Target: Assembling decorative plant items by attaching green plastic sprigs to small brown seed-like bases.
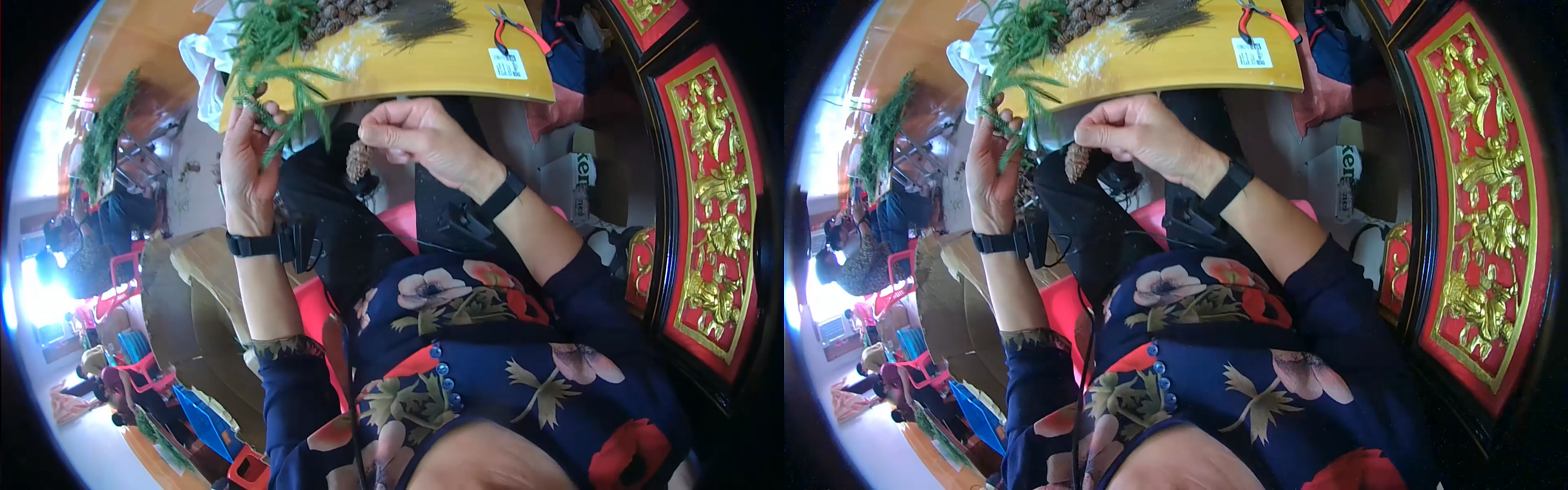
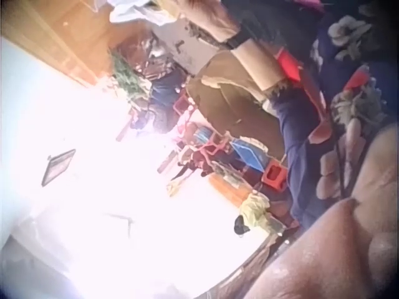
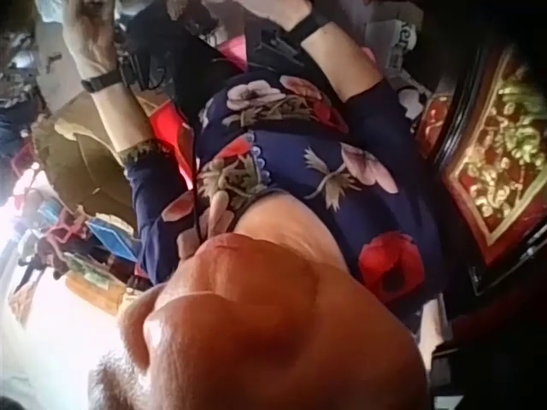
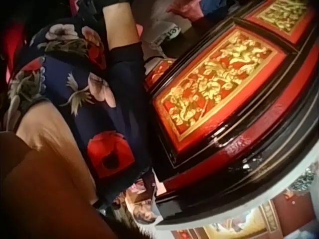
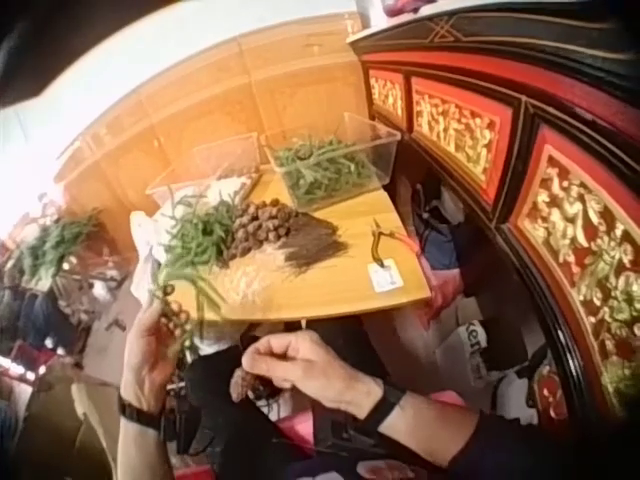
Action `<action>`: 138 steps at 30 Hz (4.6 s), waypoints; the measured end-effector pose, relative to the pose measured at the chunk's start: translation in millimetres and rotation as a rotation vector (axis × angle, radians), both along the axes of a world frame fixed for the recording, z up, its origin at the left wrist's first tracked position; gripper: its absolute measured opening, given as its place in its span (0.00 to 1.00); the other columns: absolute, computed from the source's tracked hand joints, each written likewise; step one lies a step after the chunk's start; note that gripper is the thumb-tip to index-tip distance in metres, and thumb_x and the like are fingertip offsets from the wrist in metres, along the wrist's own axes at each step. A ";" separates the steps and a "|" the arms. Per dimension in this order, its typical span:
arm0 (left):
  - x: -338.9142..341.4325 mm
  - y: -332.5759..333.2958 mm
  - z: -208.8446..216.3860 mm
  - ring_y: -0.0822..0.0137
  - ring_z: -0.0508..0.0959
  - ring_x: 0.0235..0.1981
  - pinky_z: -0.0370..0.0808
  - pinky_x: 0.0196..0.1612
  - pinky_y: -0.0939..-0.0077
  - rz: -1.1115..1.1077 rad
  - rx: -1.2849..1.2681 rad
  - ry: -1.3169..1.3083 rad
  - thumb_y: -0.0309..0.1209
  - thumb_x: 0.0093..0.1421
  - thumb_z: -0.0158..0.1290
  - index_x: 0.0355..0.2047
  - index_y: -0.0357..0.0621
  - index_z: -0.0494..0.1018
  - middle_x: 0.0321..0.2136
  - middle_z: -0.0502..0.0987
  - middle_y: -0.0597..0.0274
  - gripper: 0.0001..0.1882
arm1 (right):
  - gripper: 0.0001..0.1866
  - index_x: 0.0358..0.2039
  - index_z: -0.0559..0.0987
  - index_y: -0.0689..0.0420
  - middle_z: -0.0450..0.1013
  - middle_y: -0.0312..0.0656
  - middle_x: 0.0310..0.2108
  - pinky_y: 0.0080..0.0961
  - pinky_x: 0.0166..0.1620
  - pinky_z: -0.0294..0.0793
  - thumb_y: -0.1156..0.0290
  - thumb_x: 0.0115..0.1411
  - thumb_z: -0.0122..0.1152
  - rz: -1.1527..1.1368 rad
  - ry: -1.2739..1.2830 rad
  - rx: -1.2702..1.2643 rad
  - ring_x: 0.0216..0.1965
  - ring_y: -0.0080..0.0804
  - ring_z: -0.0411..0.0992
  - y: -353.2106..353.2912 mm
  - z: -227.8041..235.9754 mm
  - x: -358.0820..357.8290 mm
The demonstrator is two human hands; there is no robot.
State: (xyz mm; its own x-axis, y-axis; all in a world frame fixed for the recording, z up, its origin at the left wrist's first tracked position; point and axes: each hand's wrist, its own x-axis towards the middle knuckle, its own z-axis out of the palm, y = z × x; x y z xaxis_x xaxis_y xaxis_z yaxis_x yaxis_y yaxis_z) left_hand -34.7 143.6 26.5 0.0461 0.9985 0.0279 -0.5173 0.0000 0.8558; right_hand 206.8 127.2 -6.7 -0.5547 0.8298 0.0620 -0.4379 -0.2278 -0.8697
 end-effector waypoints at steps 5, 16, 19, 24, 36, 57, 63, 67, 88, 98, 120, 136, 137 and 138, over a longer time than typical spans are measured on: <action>1.1 -45.3 -9.4 0.65 0.77 0.35 0.74 0.35 0.81 -0.064 -0.104 0.036 0.27 0.63 0.44 0.46 0.39 0.64 0.36 0.76 0.55 0.12 | 0.07 0.32 0.79 0.58 0.69 0.28 0.25 0.09 0.26 0.58 0.68 0.58 0.59 -0.098 -0.062 0.268 0.21 0.11 0.57 5.3 5.2 6.4; 32.5 -112.3 -17.7 0.61 0.79 0.37 0.77 0.33 0.78 0.312 -0.110 0.110 0.22 0.62 0.43 0.48 0.42 0.58 0.39 0.75 0.42 0.14 | 0.03 0.28 0.78 0.63 0.73 0.41 0.37 0.13 0.36 0.70 0.77 0.55 0.58 0.148 -0.171 0.822 0.32 0.21 0.71 -19.6 9.7 -16.0; 34.6 -118.3 -14.1 0.60 0.79 0.38 0.78 0.32 0.79 0.379 -0.145 0.166 0.22 0.61 0.43 0.46 0.42 0.58 0.41 0.74 0.40 0.13 | 0.03 0.27 0.77 0.63 0.73 0.41 0.38 0.13 0.36 0.71 0.77 0.55 0.58 0.177 -0.272 0.905 0.33 0.21 0.72 -25.7 3.7 -21.6; 51.2 -124.7 -3.2 0.64 0.79 0.35 0.77 0.30 0.83 0.311 -0.170 0.009 0.23 0.61 0.46 0.48 0.41 0.62 0.38 0.75 0.49 0.15 | 0.05 0.30 0.77 0.60 0.74 0.39 0.38 0.12 0.33 0.70 0.72 0.57 0.57 0.233 -0.306 0.503 0.26 0.15 0.68 -22.4 2.2 -16.5; 38.9 -126.4 -29.1 0.80 0.72 0.26 0.65 0.26 0.91 0.365 0.013 0.649 0.29 0.58 0.54 0.43 0.40 0.73 0.28 0.76 0.65 0.12 | 0.12 0.39 0.76 0.58 0.73 0.42 0.43 0.13 0.34 0.69 0.65 0.60 0.55 0.527 0.290 -0.344 0.18 0.08 0.56 -4.3 -22.5 -7.5; 45.1 -123.7 -37.2 0.84 0.66 0.19 0.58 0.20 0.92 0.484 -0.134 0.527 0.28 0.55 0.56 0.35 0.41 0.74 0.22 0.74 0.70 0.07 | 0.06 0.32 0.78 0.61 0.75 0.45 0.29 0.25 0.28 0.69 0.75 0.52 0.60 -0.279 -0.187 0.286 0.23 0.35 0.71 -32.1 37.1 -19.2; 50.5 -120.3 -40.5 0.84 0.64 0.15 0.56 0.18 0.92 0.524 -0.071 0.529 0.26 0.53 0.58 0.35 0.41 0.74 0.20 0.72 0.72 0.09 | 0.08 0.32 0.80 0.60 0.77 0.41 0.25 0.14 0.24 0.68 0.69 0.55 0.61 -0.140 -0.655 0.574 0.19 0.17 0.69 -44.9 12.2 -26.9; 53.3 -122.4 -34.5 0.84 0.64 0.16 0.56 0.18 0.92 0.488 -0.155 0.545 0.26 0.53 0.58 0.35 0.41 0.74 0.20 0.72 0.72 0.09 | 0.08 0.29 0.80 0.62 0.76 0.42 0.21 0.18 0.26 0.72 0.70 0.52 0.62 -0.211 -0.781 0.751 0.22 0.22 0.74 -42.8 10.5 -27.8; 62.5 -124.0 -39.0 0.81 0.68 0.27 0.63 0.31 0.89 0.489 -0.102 0.251 0.29 0.59 0.52 0.35 0.35 0.76 0.26 0.74 0.69 0.09 | 0.07 0.23 0.77 0.58 0.73 0.44 0.19 0.32 0.26 0.73 0.68 0.51 0.58 -0.483 -1.135 1.187 0.22 0.43 0.73 -60.9 34.2 -41.9; 53.9 -124.2 -31.0 0.73 0.72 0.28 0.65 0.31 0.84 0.250 -0.421 -0.255 0.27 0.56 0.51 0.36 0.40 0.74 0.31 0.77 0.65 0.08 | 0.05 0.24 0.76 0.58 0.70 0.42 0.21 0.33 0.27 0.72 0.70 0.51 0.58 -0.495 -0.993 1.294 0.24 0.43 0.73 -54.1 24.4 -43.6; 56.3 -123.3 -36.2 0.80 0.71 0.26 0.67 0.30 0.88 0.393 -0.162 0.088 0.23 0.54 0.53 0.34 0.39 0.76 0.26 0.75 0.70 0.07 | 0.11 0.31 0.73 0.59 0.71 0.42 0.30 0.29 0.34 0.73 0.80 0.45 0.62 -0.509 -0.710 1.424 0.32 0.40 0.72 -51.3 8.1 -44.2; 68.3 -128.4 -32.3 0.82 0.70 0.26 0.68 0.30 0.88 0.698 0.163 0.727 0.25 0.54 0.56 0.29 0.37 0.77 0.23 0.76 0.68 0.03 | 0.19 0.37 0.74 0.56 0.73 0.37 0.26 0.18 0.31 0.74 0.79 0.43 0.68 -0.520 -0.496 1.159 0.28 0.28 0.75 -53.9 9.1 -44.8; 68.7 -128.5 -33.3 0.82 0.70 0.26 0.68 0.29 0.87 0.730 0.176 0.774 0.25 0.54 0.56 0.29 0.37 0.77 0.23 0.76 0.68 0.04 | 0.20 0.38 0.74 0.56 0.73 0.37 0.27 0.18 0.31 0.74 0.79 0.43 0.68 -0.506 -0.493 1.109 0.29 0.26 0.75 -55.1 9.6 -45.1; 68.9 -128.6 -34.0 0.82 0.70 0.25 0.68 0.29 0.87 0.761 0.188 0.821 0.25 0.54 0.57 0.29 0.37 0.77 0.22 0.75 0.68 0.04 | 0.20 0.38 0.74 0.56 0.73 0.37 0.27 0.18 0.31 0.74 0.79 0.43 0.68 -0.507 -0.493 1.109 0.29 0.26 0.75 -55.8 10.0 -44.6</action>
